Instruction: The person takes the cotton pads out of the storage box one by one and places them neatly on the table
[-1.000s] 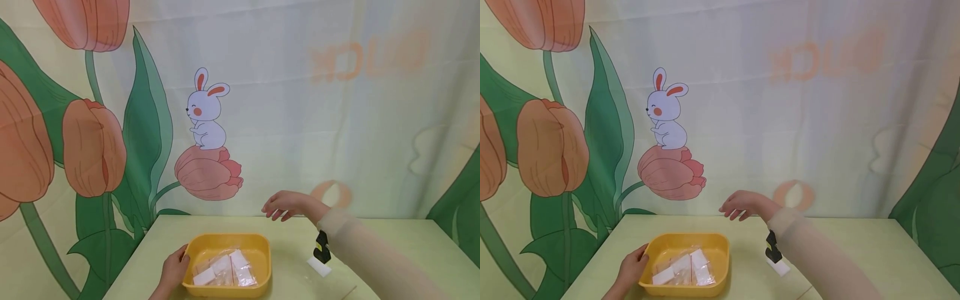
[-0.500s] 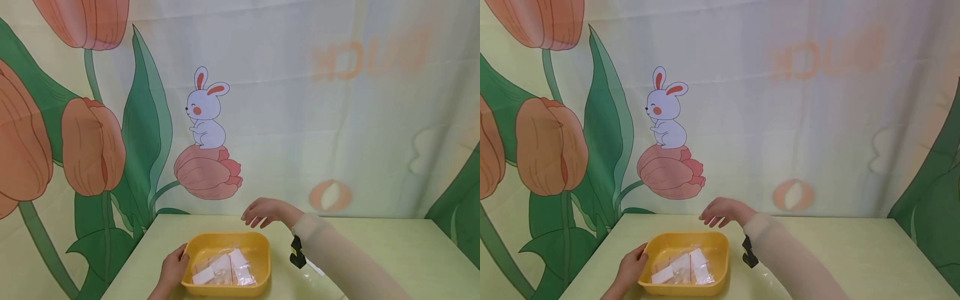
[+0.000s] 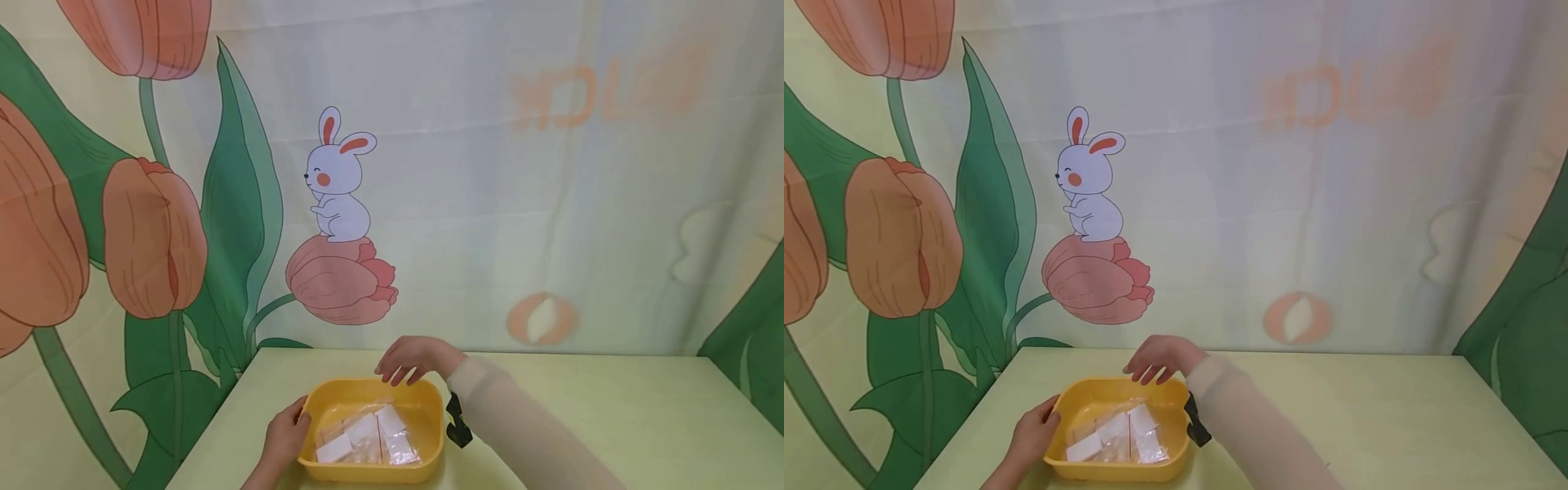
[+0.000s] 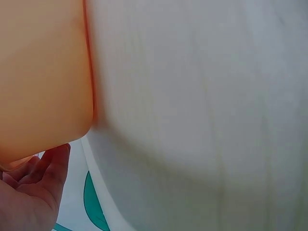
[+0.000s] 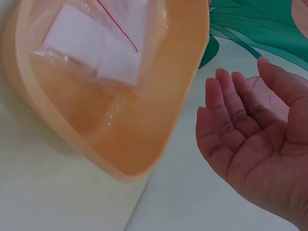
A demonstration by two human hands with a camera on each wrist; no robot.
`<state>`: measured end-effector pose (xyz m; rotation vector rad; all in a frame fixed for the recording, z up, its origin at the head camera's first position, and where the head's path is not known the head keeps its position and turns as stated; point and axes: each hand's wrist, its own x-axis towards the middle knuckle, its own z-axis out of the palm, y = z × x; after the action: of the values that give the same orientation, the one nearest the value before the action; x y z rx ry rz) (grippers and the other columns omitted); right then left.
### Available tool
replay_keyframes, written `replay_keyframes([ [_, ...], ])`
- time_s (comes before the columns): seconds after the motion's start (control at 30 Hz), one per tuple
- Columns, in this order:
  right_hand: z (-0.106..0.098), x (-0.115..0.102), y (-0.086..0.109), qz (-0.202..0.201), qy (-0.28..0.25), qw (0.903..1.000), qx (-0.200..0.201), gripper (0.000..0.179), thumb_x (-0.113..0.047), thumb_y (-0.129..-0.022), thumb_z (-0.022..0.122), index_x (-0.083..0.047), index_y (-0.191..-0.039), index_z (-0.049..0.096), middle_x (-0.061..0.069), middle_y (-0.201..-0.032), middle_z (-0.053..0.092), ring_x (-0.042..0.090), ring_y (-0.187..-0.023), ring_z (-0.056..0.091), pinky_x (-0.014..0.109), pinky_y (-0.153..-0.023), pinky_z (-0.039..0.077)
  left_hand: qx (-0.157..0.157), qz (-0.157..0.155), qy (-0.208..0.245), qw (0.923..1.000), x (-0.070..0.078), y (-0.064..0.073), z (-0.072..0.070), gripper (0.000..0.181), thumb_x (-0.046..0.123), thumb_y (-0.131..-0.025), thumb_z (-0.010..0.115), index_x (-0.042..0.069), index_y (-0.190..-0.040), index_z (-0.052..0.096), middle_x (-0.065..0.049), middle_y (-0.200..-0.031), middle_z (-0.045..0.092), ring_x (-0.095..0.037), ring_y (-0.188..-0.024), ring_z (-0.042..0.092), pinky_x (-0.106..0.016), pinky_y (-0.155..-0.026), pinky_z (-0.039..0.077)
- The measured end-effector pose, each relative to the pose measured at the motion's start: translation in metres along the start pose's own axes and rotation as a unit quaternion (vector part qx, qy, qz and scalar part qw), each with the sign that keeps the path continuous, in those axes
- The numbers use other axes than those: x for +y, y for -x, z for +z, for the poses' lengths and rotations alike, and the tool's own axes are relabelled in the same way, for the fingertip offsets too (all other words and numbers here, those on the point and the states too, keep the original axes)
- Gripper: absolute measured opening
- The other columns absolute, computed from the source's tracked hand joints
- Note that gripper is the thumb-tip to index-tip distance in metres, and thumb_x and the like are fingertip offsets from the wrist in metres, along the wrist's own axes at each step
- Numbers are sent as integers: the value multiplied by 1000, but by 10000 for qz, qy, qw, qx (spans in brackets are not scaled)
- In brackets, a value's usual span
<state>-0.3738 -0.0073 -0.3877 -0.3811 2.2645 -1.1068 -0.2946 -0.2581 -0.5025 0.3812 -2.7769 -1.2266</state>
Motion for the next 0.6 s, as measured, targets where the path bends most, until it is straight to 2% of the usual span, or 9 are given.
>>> replay_keyframes([
  [0.33, 28, 11, -11, -114, 141, 9996, 196, 26, -19, -96, 70, -5, -117, 75, 9, -107, 76, 27, -99, 71, 41, -96, 62, -38, -94, 48, 9999, 3, -2, 1, 49, 9, -103, 44, -8, -148, 46, -29, -150, 52, -47, -139, 51, -57, -112, 48],
  [0.6, 42, 19, -19, -91, -3, 9999, 97, 28, -17, -96, 69, -2, -118, 74, 12, -108, 76, 27, -98, 71, 41, -96, 62, -62, -182, 54, 9998, 5, -1, 2, 49, 10, -103, 44, -8, -148, 46, -29, -151, 51, -47, -140, 50, -56, -113, 47],
])
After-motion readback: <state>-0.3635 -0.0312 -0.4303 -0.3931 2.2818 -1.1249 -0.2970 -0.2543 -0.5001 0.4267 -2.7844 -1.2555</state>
